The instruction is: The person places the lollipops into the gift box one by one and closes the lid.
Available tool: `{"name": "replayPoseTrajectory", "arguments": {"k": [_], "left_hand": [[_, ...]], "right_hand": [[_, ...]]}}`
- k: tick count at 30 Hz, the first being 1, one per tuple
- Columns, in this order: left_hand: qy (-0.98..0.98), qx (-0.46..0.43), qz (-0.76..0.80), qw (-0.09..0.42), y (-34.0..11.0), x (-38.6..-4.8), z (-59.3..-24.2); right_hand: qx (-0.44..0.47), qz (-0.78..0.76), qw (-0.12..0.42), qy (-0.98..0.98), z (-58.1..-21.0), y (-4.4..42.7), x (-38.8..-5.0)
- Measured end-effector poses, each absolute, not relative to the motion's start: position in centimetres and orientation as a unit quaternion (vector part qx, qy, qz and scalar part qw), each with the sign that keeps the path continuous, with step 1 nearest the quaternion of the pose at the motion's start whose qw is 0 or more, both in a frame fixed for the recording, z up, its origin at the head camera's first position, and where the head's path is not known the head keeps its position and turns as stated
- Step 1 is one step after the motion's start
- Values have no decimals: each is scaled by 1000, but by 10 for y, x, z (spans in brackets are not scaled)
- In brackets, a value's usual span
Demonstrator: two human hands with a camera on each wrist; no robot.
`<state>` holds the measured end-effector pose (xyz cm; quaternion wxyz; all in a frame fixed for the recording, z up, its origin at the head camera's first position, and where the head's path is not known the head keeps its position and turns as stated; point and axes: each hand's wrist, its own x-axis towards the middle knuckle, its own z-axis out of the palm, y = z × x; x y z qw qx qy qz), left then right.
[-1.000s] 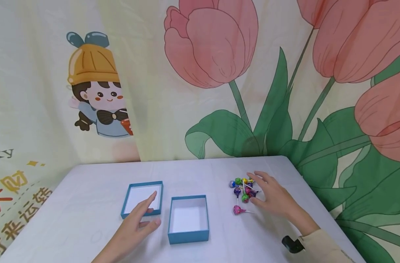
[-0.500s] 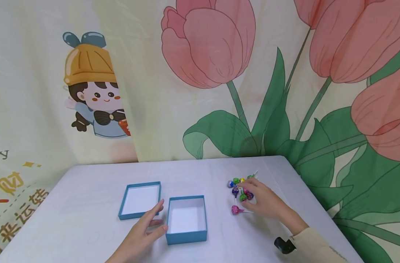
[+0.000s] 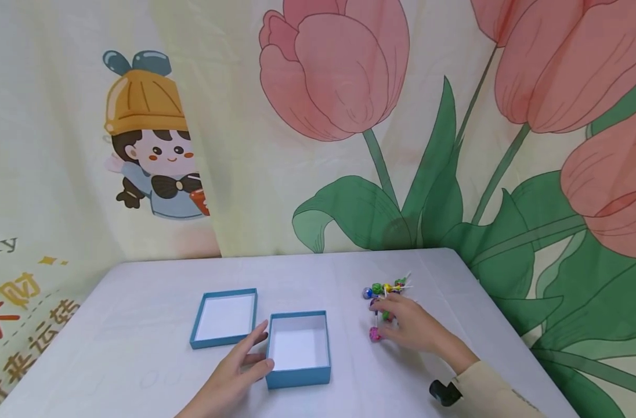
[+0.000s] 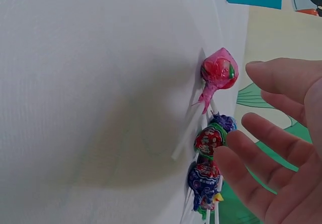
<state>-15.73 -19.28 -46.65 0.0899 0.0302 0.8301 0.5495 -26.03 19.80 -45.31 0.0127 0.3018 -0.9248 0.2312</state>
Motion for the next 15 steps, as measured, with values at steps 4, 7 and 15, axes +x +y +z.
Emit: {"name": "replayPoseTrajectory", "arguments": {"k": [4,7,15], "left_hand": [[837,28,537,98,-191,-159,-468],[837,15,536,109,-190,-160,-469],[815,2,565,126,-190,-163,-471]], "right_hand": [[308,237,1,-921,-456,196,-261],[312,241,-6,-919,-458,196,-261],[335,244,-2,-910,-458,196,-264]]}}
